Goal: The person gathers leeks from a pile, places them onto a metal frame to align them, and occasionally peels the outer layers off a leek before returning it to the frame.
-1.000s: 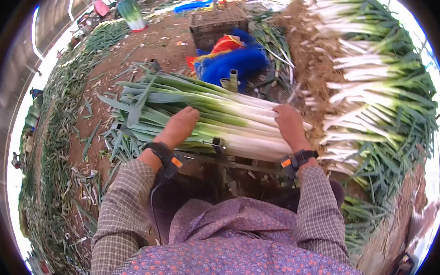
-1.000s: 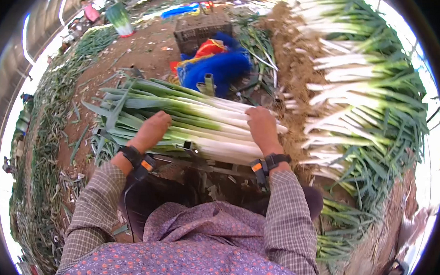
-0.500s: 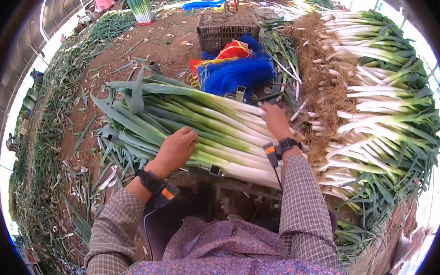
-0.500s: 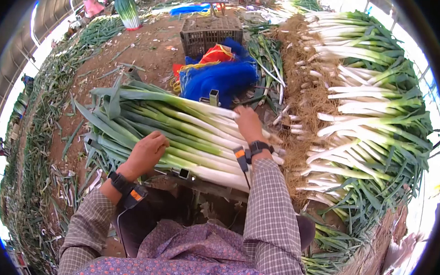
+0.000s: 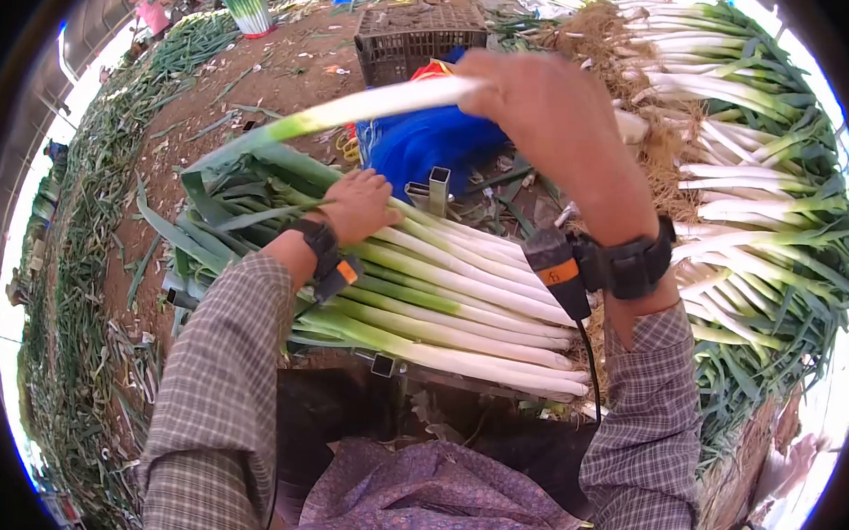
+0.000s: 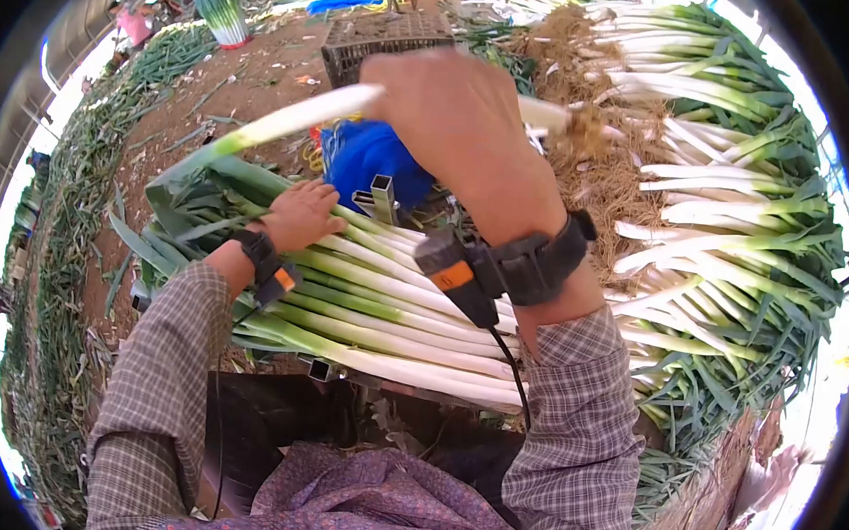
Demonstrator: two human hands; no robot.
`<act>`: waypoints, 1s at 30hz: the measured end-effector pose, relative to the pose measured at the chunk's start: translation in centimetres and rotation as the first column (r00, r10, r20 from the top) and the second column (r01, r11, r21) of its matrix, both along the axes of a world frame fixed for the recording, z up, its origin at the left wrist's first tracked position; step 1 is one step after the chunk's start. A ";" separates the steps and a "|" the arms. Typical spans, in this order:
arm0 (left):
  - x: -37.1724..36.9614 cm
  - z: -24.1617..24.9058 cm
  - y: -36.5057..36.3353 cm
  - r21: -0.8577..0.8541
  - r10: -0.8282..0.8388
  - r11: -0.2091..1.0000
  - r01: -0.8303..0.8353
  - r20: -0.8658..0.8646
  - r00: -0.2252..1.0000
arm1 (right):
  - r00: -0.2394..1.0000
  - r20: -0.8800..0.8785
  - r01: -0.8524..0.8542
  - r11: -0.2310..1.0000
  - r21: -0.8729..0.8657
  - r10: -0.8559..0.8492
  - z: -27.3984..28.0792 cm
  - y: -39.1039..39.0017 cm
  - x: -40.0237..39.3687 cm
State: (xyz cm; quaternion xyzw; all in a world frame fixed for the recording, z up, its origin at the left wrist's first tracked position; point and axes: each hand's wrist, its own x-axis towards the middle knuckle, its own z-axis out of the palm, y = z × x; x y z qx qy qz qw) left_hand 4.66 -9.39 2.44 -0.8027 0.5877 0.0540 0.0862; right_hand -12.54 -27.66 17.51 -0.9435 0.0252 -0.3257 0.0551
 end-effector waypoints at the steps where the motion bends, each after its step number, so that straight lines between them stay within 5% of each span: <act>1: 0.9 -1.1 0.2 0.012 0.050 0.999 -0.050 -0.028 0.998 | 1.000 -0.004 0.013 1.000 -0.009 -0.013 1.0 0.3 0.0; 5: 0.4 -1.4 1.9 -0.018 0.065 0.998 -0.066 -0.045 0.997 | 0.987 -0.019 0.161 0.986 0.036 -0.160 -6.3 -1.0 -1.1; 8: -0.3 -0.9 2.8 -0.003 0.073 0.997 -0.073 -0.025 0.997 | 0.925 -0.311 0.282 0.943 0.176 -0.218 -15.7 -0.2 -3.8; 10: -1.0 -0.9 2.7 0.023 0.063 0.998 -0.062 -0.013 0.998 | 0.932 -0.313 0.264 0.932 0.248 -0.181 -20.7 -0.1 -3.8; 18: -0.9 -0.6 4.3 -0.155 -0.061 0.987 0.047 -0.090 0.994 | 0.911 -0.352 0.305 0.927 0.219 -0.216 -23.9 -0.8 -1.9; 23: -0.7 -0.3 3.8 -0.097 -0.010 0.995 -0.005 -0.149 0.989 | 0.840 -0.497 0.404 0.863 0.304 -0.219 -25.8 -2.5 -4.8; 30: 0.8 0.1 4.6 -0.192 0.206 0.938 -0.290 -0.366 0.908 | 0.846 -0.509 0.343 0.891 0.298 -0.156 -26.9 -5.2 -7.0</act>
